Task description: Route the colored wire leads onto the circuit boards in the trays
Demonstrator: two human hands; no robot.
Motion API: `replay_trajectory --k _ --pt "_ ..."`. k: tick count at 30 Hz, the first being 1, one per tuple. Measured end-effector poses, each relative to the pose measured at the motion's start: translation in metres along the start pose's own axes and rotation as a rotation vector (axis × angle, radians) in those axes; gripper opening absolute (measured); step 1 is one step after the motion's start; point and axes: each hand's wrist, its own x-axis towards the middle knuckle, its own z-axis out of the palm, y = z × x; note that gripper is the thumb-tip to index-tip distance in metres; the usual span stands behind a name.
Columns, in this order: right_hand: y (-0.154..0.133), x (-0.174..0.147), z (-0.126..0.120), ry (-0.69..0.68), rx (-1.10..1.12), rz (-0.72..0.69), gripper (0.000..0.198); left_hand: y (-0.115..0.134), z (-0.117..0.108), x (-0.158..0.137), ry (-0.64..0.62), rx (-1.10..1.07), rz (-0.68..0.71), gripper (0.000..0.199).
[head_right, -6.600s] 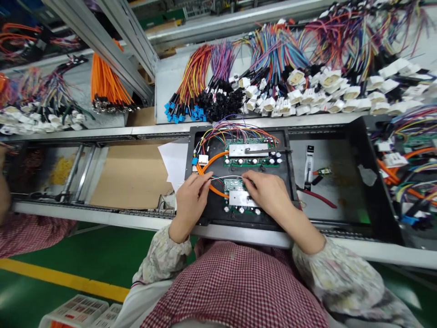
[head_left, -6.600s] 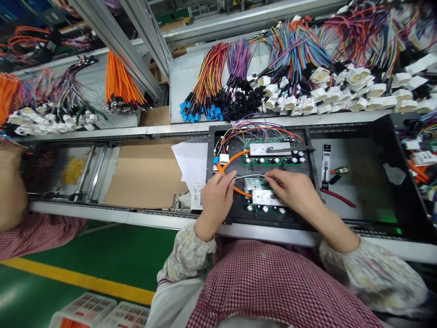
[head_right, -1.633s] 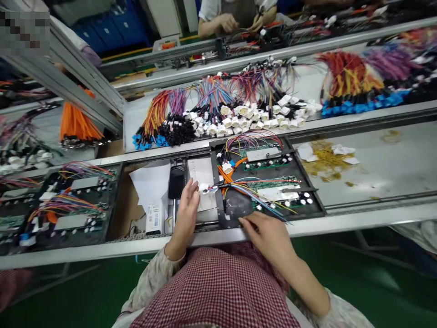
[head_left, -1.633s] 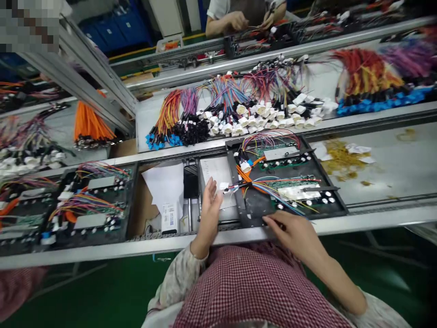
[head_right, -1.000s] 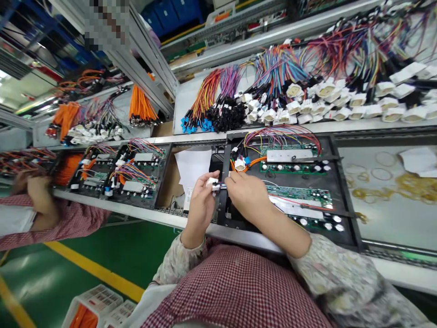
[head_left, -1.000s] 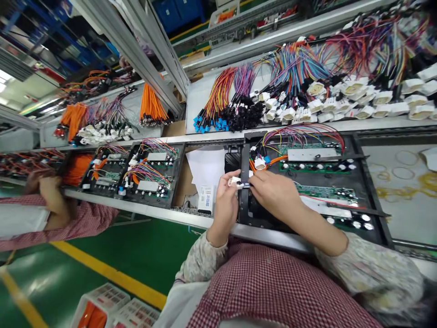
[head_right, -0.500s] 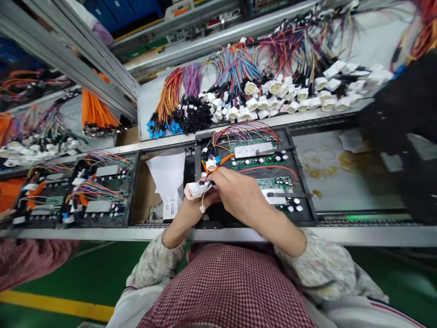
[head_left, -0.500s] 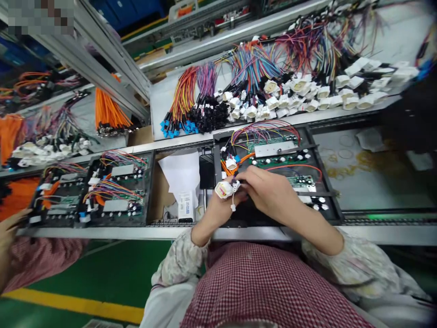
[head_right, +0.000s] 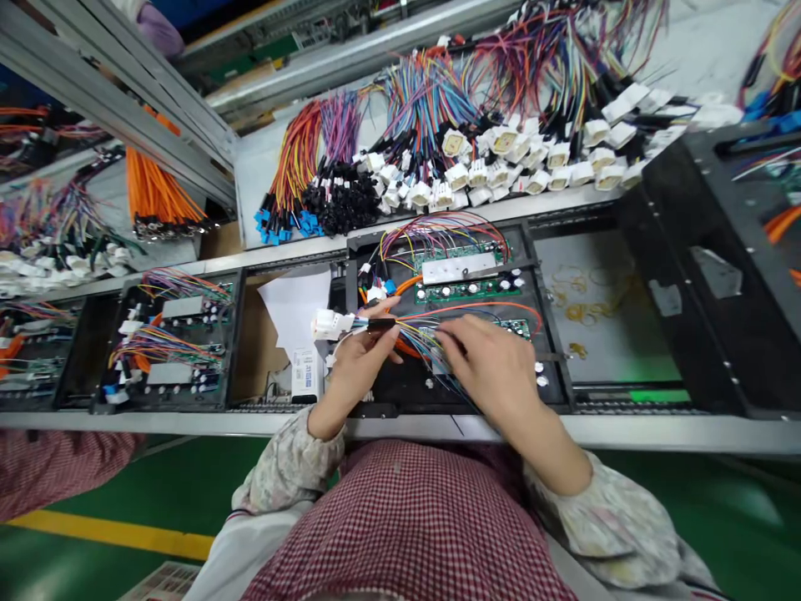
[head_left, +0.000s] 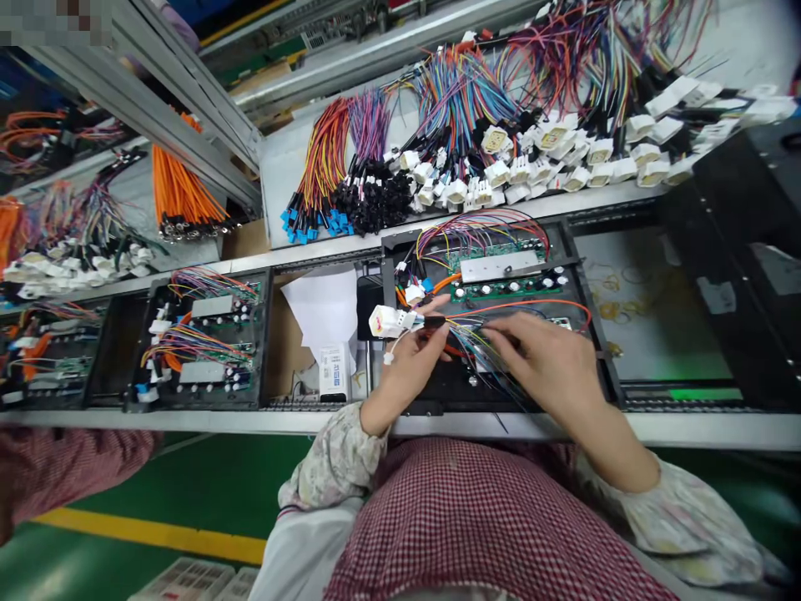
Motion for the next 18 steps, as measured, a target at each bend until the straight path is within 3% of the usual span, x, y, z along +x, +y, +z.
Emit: replay_trajectory --k 6,8,11,18 --pt "0.011 0.005 -0.002 -0.126 -0.111 -0.103 0.032 0.006 0.002 0.002 -0.053 -0.199 -0.015 0.019" --pt "0.013 0.002 -0.004 -0.096 -0.102 -0.087 0.032 0.004 0.002 0.002 -0.049 -0.245 -0.062 0.026" --pt "0.012 0.0 -0.002 -0.041 -0.019 -0.042 0.029 0.003 0.0 0.0 -0.046 -0.243 -0.094 0.032" --pt "0.006 0.01 0.023 -0.149 -0.025 -0.059 0.034 0.013 -0.004 -0.008 -0.056 -0.191 -0.055 0.02"
